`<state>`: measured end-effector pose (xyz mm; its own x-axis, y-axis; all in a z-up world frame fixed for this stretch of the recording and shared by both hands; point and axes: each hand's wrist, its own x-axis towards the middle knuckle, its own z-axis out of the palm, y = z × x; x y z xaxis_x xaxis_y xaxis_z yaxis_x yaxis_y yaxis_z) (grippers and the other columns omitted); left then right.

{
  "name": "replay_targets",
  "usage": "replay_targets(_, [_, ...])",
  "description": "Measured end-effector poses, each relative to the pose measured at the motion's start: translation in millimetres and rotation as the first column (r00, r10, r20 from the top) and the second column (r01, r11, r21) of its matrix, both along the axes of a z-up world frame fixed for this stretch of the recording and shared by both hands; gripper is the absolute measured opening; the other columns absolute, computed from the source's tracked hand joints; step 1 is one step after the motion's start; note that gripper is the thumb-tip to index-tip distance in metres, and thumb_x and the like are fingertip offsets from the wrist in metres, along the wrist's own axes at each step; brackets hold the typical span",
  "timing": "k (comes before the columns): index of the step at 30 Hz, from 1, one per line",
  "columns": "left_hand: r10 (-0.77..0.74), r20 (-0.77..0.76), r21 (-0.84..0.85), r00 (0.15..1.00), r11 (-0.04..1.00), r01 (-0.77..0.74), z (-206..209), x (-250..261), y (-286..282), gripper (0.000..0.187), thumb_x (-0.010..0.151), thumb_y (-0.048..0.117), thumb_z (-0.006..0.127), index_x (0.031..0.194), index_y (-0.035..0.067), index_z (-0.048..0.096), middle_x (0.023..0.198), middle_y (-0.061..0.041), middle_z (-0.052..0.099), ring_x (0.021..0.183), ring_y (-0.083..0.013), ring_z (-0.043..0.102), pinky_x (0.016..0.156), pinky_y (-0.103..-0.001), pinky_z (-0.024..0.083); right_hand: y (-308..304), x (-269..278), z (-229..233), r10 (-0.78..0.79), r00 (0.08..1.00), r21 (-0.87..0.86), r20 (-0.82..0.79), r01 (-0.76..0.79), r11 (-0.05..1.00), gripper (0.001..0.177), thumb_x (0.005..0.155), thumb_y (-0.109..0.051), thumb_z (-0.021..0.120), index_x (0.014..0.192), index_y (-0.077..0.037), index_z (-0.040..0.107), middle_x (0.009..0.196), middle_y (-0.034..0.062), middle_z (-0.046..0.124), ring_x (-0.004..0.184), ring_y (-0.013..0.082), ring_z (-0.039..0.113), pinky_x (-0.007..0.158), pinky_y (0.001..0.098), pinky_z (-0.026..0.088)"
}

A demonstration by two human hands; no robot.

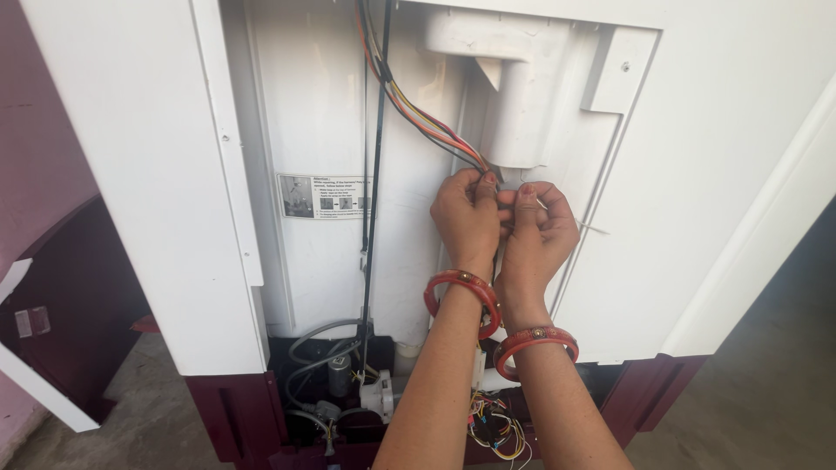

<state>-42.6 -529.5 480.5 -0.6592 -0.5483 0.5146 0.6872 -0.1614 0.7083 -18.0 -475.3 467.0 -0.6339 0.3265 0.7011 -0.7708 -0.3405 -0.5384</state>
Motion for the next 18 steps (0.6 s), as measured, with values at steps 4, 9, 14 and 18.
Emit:
replay_targets(4, [0.12, -0.092, -0.066, 0.988, 0.99, -0.127, 0.9, -1.2, -1.7, 0.012, 0.092, 0.005, 0.069, 0.096, -0.007, 0.071, 0.087, -0.013, 0.075, 0.072, -0.0171, 0.073, 0.065, -0.031, 0.058, 3.4, -1.6, 4.5, -0.021, 0.999, 0.0, 0.04, 0.021, 1.0, 0.012, 0.103, -0.015, 0.062, 0.101, -0.004, 0.062, 0.082, 0.0055, 0.074, 0.063, 0.0065, 0.064, 0.055, 0.0186, 0.046])
replay_targets(9, [-0.086, -0.031, 0.012, 0.996, 0.996, 0.086, 1.9, -0.9, -3.8, 0.012, 0.094, 0.004, 0.065, 0.097, -0.006, 0.068, 0.088, -0.012, 0.074, 0.066, -0.0145, 0.072, 0.055, -0.028, 0.062, 3.9, -1.5, 3.0, 0.008, 1.0, 0.025, 0.02, -0.008, 1.0, 0.014, 0.105, -0.016, 0.059, 0.102, -0.003, 0.062, 0.079, 0.0062, 0.072, 0.062, 0.0072, 0.065, 0.054, 0.0189, 0.045])
replay_targets(14, [-0.069, -0.06, 0.034, 0.996, 0.997, 0.071, 4.8, 4.1, -3.0, 0.01, 0.094, 0.002, 0.065, 0.099, -0.006, 0.069, 0.089, -0.011, 0.074, 0.068, -0.0127, 0.071, 0.056, -0.027, 0.061, 7.5, -2.0, 3.8, 0.004, 0.996, 0.078, 0.089, -0.011, 0.997, 0.015, 0.102, -0.016, 0.06, 0.107, -0.002, 0.064, 0.079, 0.0058, 0.073, 0.063, 0.007, 0.065, 0.054, 0.019, 0.046])
replay_targets(18, [-0.159, -0.031, 0.079, 0.987, 0.984, 0.161, 5.0, 5.2, -2.1, 0.011, 0.094, 0.002, 0.064, 0.099, -0.006, 0.068, 0.088, -0.01, 0.071, 0.063, -0.0142, 0.07, 0.051, -0.028, 0.061, 10.9, -2.2, 4.8, -0.024, 0.985, 0.071, 0.174, 0.011, 0.997, 0.017, 0.102, -0.018, 0.061, 0.106, -0.003, 0.066, 0.079, 0.0039, 0.073, 0.063, 0.0069, 0.065, 0.055, 0.0194, 0.044])
